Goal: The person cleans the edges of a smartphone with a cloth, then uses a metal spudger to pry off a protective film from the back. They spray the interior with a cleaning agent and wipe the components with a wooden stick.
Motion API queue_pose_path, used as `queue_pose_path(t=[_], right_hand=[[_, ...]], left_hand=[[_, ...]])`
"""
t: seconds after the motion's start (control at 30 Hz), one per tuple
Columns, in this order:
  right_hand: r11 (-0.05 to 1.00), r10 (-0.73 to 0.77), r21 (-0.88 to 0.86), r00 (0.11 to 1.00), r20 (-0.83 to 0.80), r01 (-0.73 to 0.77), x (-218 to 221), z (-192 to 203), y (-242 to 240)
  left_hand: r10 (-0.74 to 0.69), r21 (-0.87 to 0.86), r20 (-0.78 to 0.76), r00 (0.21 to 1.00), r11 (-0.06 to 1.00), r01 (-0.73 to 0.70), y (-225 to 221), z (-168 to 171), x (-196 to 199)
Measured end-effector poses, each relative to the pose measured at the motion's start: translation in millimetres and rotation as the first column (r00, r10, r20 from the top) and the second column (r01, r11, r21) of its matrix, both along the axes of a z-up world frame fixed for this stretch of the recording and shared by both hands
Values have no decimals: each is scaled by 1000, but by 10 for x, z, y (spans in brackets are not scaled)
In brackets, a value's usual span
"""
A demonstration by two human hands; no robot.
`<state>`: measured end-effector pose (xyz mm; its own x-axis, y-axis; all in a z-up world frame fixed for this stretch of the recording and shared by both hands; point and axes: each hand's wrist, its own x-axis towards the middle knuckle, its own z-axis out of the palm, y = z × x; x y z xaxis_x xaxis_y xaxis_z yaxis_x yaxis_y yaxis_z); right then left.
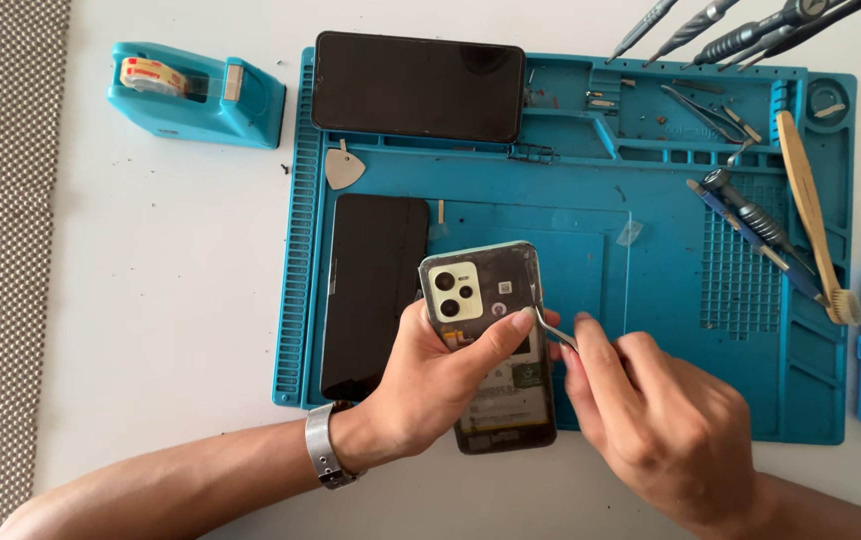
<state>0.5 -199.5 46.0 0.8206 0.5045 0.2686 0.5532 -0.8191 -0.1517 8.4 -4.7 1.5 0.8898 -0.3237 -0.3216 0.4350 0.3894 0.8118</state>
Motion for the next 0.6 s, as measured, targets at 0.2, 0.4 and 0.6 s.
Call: queue_pose_path(t=[0.2, 0.4, 0.6], right_hand=[[1000, -10, -30, 999, -46, 8, -15, -43, -33], [1000, -4, -14, 999, -37, 4, -63, -173, -53], [998, -22, -53, 1000, -8, 21, -91, -167, -2]], left_hand=[[-2, -14, 13, 1000, 1000, 3, -4, 25, 11], [-3, -7, 20, 1000, 1000, 3, -12, 37, 21], [-13, 87, 17, 1000, 996, 12, -15, 60, 32]])
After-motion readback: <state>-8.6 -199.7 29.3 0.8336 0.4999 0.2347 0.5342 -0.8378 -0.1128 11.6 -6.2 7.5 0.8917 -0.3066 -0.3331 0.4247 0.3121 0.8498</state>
